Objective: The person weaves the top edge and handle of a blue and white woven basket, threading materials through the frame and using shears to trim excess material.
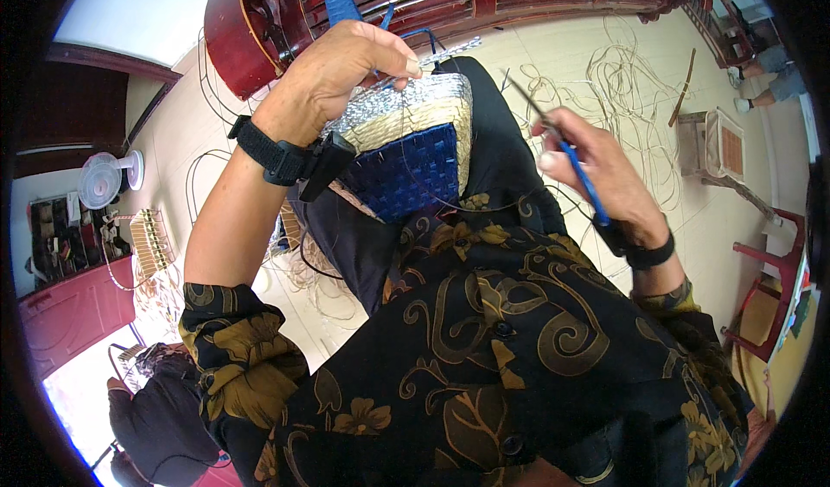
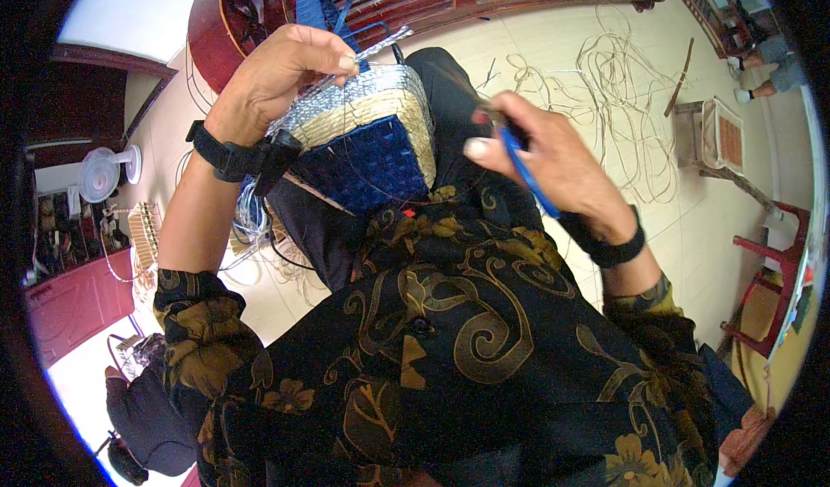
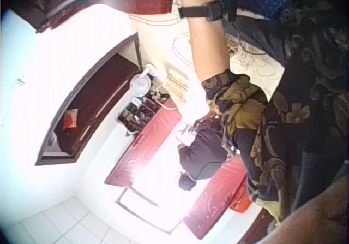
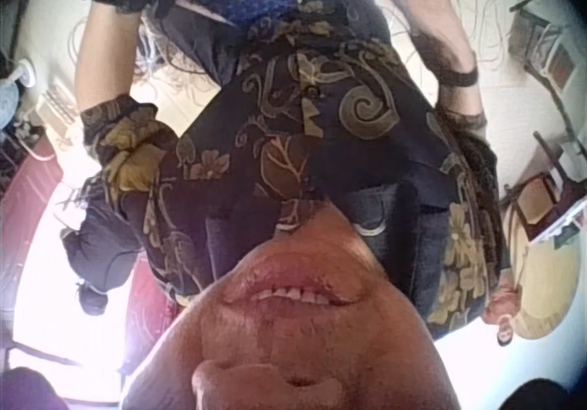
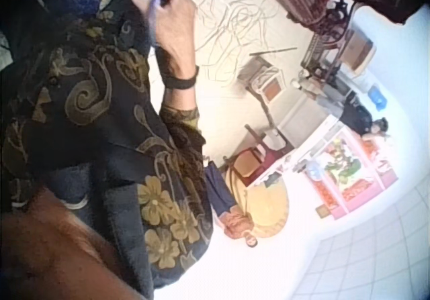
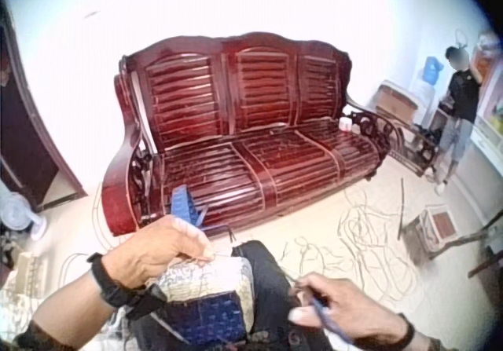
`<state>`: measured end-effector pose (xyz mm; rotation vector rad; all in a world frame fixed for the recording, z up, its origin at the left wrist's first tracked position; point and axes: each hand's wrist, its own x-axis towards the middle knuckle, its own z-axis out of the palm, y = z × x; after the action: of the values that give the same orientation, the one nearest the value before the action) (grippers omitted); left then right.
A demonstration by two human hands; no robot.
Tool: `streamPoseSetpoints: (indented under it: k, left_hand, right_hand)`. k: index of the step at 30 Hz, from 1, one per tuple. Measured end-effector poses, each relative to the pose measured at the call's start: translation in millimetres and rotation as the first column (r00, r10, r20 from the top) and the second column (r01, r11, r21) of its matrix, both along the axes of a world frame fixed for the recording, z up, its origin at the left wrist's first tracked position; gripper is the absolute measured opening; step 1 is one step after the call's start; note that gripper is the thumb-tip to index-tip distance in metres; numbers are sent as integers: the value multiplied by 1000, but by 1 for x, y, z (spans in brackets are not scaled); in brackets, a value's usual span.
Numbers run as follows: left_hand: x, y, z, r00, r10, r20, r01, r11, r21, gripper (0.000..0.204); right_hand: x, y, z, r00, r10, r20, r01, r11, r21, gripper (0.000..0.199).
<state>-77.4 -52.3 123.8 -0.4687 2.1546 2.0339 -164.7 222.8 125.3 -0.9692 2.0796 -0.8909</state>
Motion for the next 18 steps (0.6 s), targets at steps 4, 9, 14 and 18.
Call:
streamPoseSetpoints:
  k: [4,9,14,18]
  left_hand:
    - [3,0,-2,1000,5,-10,-5,997,76,9]
    - [6,-2,-6,998,-1,-67,13,985,172,9]
    - [3,1,-7,995,4,-96,18,973,229,10]
    - [-2,1,-9,990,-27,-138,60,970,236,10]
  right_hand:
    - [17,-34,1,997,42,-69,-42,999,0,49]
    - [28,-54,11,990,25,-136,-17,998,55,51]
    - [36,-66,14,982,11,-189,-3,999,45,47]
    - [38,-72,8,976,-16,-218,2,998,-63,43]
